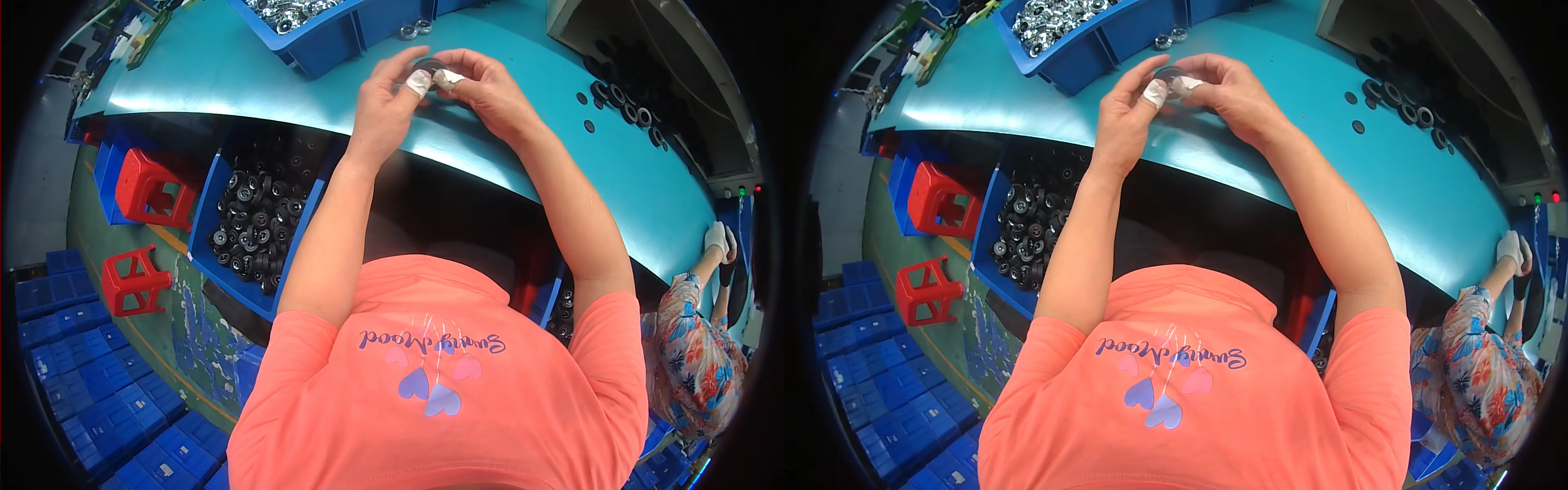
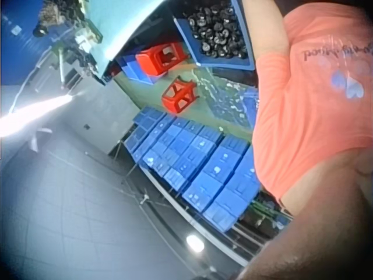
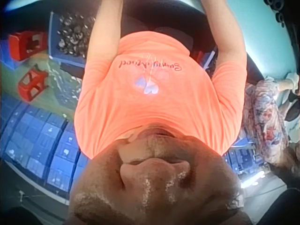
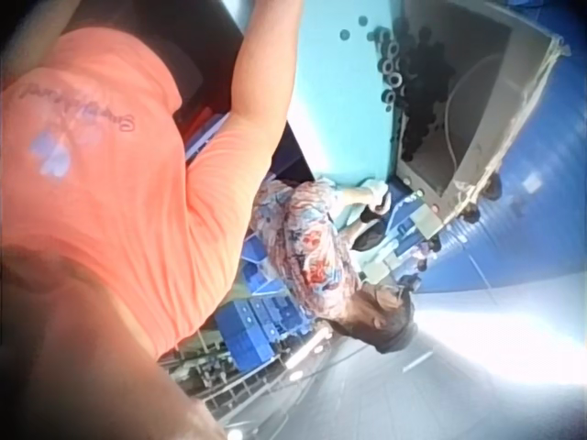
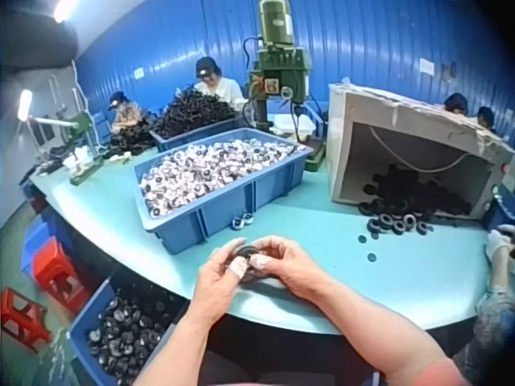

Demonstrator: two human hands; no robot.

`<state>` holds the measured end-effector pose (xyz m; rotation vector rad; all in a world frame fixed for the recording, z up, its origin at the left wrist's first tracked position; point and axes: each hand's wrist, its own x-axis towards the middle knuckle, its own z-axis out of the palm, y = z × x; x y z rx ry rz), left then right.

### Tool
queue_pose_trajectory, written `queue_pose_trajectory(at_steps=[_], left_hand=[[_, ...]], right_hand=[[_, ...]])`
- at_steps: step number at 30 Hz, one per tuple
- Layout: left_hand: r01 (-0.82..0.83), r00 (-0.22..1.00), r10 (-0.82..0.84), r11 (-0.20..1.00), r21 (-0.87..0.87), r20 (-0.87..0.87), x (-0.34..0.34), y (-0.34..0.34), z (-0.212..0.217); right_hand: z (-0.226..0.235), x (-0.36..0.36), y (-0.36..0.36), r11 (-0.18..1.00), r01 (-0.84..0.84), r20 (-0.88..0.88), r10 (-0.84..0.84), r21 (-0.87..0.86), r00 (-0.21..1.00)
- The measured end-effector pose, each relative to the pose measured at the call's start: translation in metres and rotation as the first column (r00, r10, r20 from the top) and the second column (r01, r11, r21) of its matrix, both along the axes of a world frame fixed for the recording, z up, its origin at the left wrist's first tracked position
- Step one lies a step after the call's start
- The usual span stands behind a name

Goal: Assembling small mechanical components at a factory workbench by hand.

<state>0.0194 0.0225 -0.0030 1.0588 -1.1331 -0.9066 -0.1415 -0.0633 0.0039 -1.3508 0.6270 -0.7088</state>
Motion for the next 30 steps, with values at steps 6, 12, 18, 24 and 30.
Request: queue_pose_trajectory(at_steps=[6,12,18,24,30], left_hand=[[0.019,0.962,-0.013,1.000,0.019,-0.273,0.010,-0.003,-0.014],[0.054,0.954,-0.048,0.998,0.012,-0.297,0.011,-0.005,-0.013],[0.081,0.959,-0.071,0.996,0.023,-0.276,0.013,-0.004,-0.013],[0.025,0.987,-0.029,0.999,-0.025,-0.159,0.004,0.005,-0.008],[-0.059,0.993,0.055,0.997,-0.043,-0.106,0.001,0.003,-0.011]], right_hand=[[-0.002,0.005,0.001,0.999,-0.020,-0.074,0.019,-0.025,0.997],[0.004,0.003,0.003,0.994,-0.050,-0.002,0.050,0.102,0.999],[0.004,0.000,0.005,0.992,-0.082,0.051,0.077,0.098,0.996],[-0.003,0.002,0.000,0.998,-0.061,-0.058,0.062,0.010,0.996],[0.008,0.005,0.009,0.997,0.027,-0.108,-0.036,-0.077,0.993]])
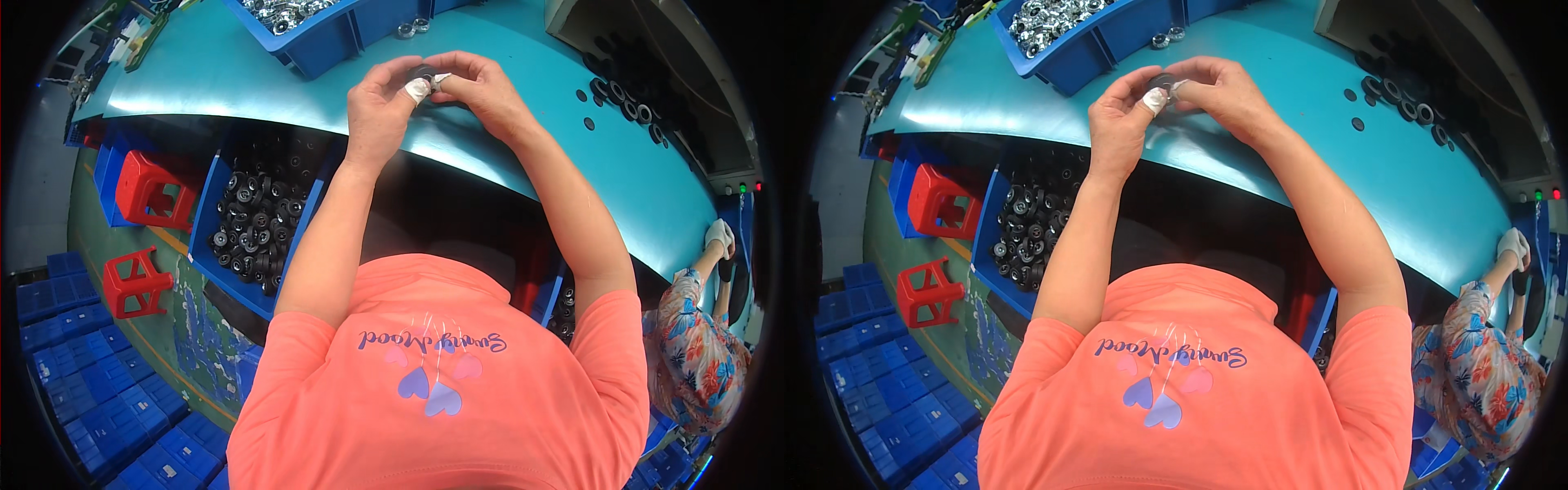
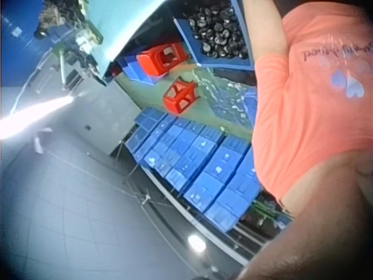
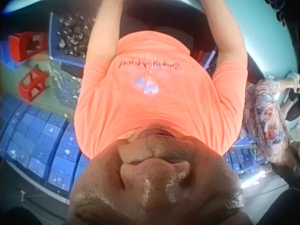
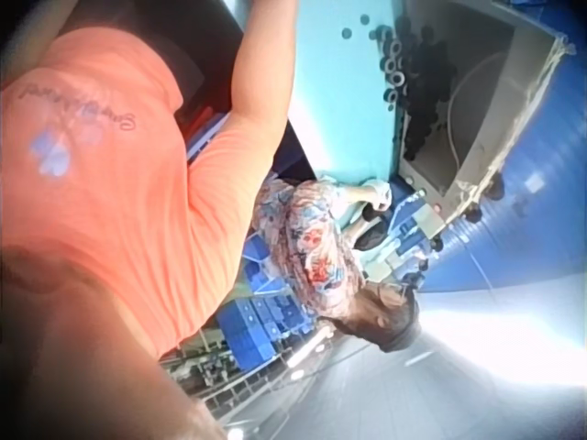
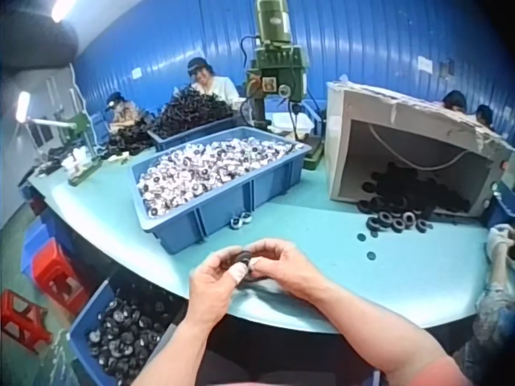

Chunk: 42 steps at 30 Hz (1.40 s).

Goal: Assembling small mechanical components at a factory workbench by hand.

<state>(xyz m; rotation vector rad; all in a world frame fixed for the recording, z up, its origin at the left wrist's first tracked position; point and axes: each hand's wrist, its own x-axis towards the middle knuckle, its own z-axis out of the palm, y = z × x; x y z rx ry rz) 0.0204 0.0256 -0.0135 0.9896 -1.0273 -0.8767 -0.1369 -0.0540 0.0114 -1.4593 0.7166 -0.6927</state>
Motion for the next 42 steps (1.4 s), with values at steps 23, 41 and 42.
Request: queue_pose_trajectory(at_steps=[23,41,42], left_hand=[[0.132,0.991,-0.133,0.990,0.047,0.025,0.005,-0.004,0.002],[0.079,0.989,-0.077,0.997,-0.005,0.123,-0.004,0.000,0.005],[0.071,0.988,-0.069,0.997,-0.011,0.135,-0.004,0.001,0.004]], right_hand=[[0.003,-0.012,-0.009,0.971,-0.117,0.202,0.075,0.209,0.976],[-0.001,-0.013,-0.012,0.966,-0.115,0.193,0.071,0.232,0.979],[-0.001,-0.012,-0.012,0.969,-0.113,0.198,0.069,0.221,0.978]])
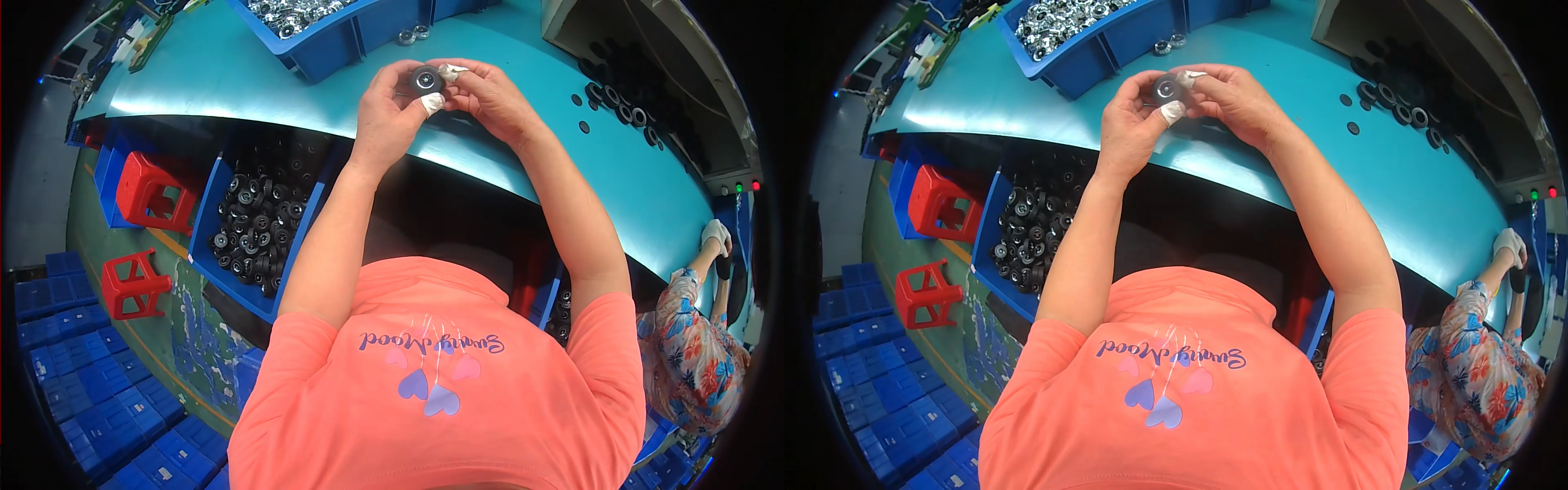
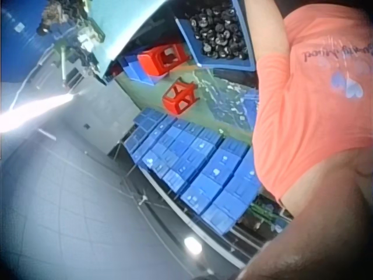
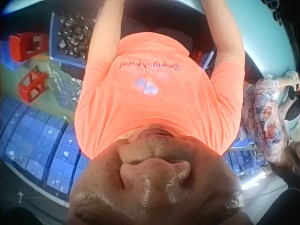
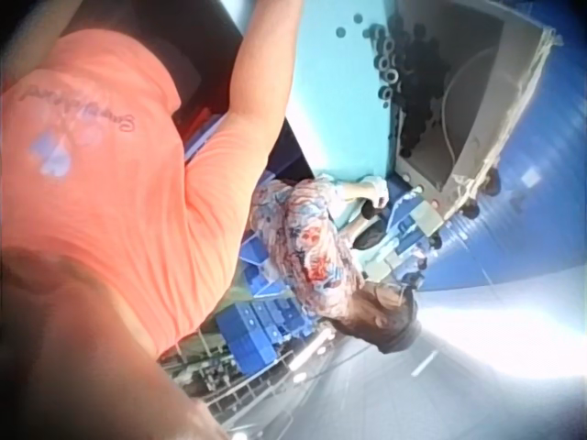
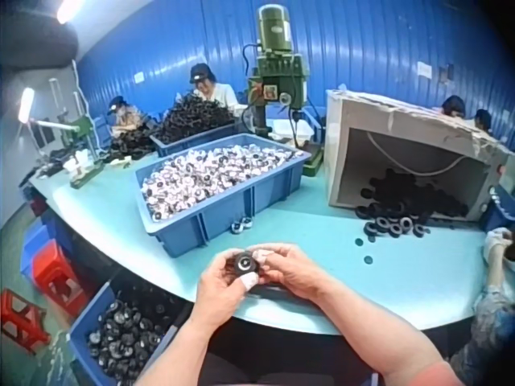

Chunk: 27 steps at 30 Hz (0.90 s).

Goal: Assembling small mechanical components at a factory workbench by hand.

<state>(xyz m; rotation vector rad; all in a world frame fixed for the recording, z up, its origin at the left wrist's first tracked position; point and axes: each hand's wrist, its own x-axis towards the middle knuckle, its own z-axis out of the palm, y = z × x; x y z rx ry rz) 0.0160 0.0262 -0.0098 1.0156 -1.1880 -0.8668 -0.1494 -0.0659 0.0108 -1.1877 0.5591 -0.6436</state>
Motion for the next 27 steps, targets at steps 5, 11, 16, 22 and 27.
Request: queue_pose_trajectory(at_steps=[5,11,16,22,27], left_hand=[[0.143,0.973,-0.117,0.982,0.121,-0.198,0.013,-0.003,0.002],[0.352,0.851,-0.241,0.922,0.164,-0.467,0.027,-0.006,0.005],[0.262,0.911,-0.173,0.944,0.201,-0.375,0.024,-0.007,0.002],[0.056,0.971,-0.027,0.992,0.114,-0.238,0.010,-0.005,-0.004],[0.071,0.969,-0.052,0.995,0.068,-0.241,0.012,-0.004,-0.004]], right_hand=[[0.004,-0.003,-0.001,0.997,-0.010,-0.018,0.009,-0.070,1.000],[0.001,0.009,0.007,0.874,0.085,-0.104,-0.152,-0.479,0.983],[0.005,0.011,0.010,0.926,0.073,-0.175,-0.147,-0.370,0.974],[-0.004,0.010,0.004,0.955,0.108,-0.136,-0.151,-0.278,0.979],[-0.007,0.011,0.003,0.981,0.083,-0.132,-0.108,-0.177,0.985]])
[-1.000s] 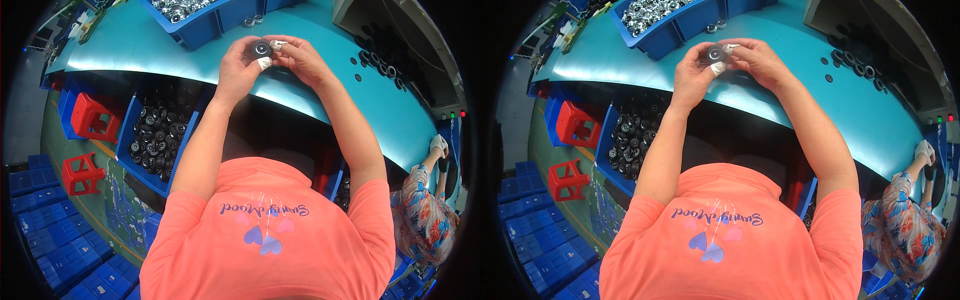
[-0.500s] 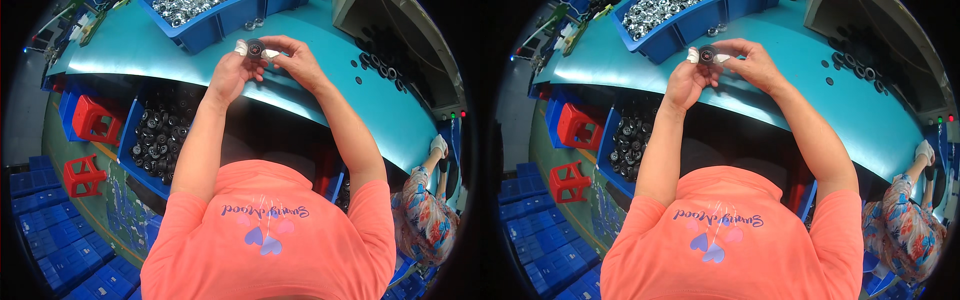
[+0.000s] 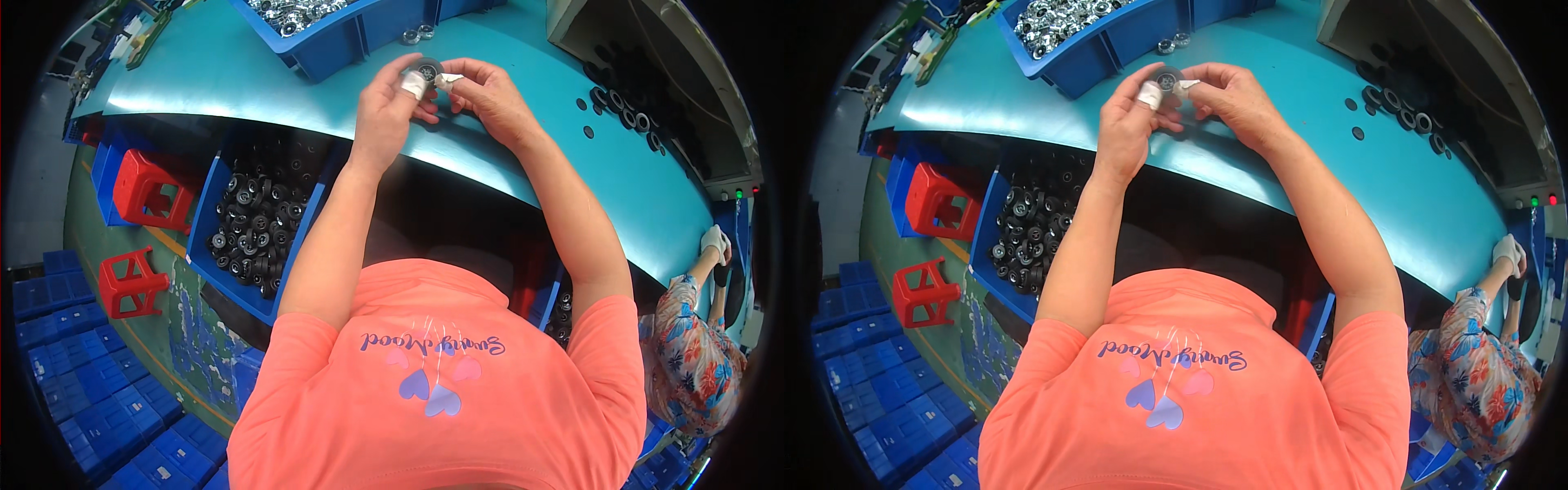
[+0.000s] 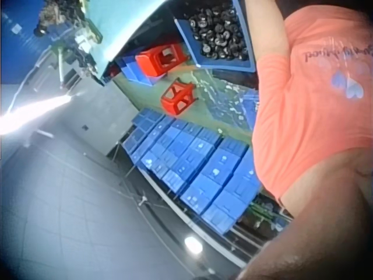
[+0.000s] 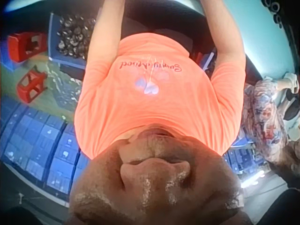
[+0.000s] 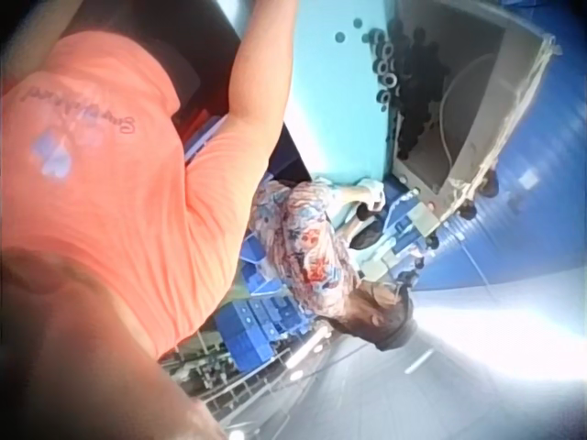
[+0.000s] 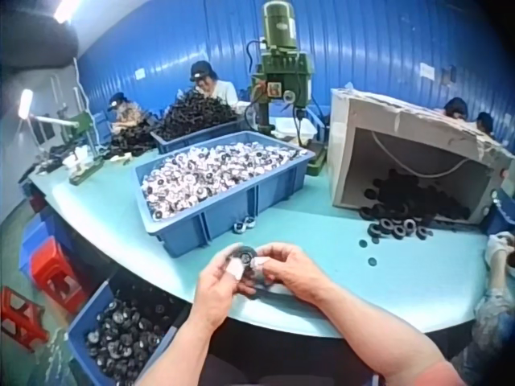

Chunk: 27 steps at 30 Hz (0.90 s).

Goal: Assembling small mechanical components at a factory workbench by hand.

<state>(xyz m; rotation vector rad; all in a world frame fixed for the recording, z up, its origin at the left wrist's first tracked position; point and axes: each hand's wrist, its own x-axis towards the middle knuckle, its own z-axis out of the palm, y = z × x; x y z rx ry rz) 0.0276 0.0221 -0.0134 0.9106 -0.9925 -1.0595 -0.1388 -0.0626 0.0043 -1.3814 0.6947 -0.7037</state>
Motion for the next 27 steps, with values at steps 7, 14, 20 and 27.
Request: queue_pose_trajectory(at_steps=[7,14,20,27], left_hand=[[0.017,0.998,-0.017,1.000,0.010,0.061,-0.003,0.006,0.009],[-0.020,0.995,0.024,0.999,-0.043,0.094,-0.008,0.007,0.008],[-0.013,0.985,0.012,1.000,0.001,0.171,-0.009,0.008,0.010],[0.001,0.979,0.002,1.000,-0.011,0.206,-0.012,0.016,0.015]], right_hand=[[-0.001,0.000,0.001,0.999,-0.021,0.056,0.019,0.034,0.998],[0.002,-0.005,0.001,0.978,-0.121,0.143,0.098,0.168,0.985],[-0.003,-0.014,-0.003,0.975,-0.145,0.161,0.118,0.166,0.980],[0.001,-0.011,0.001,0.979,-0.128,0.155,0.103,0.160,0.982]])
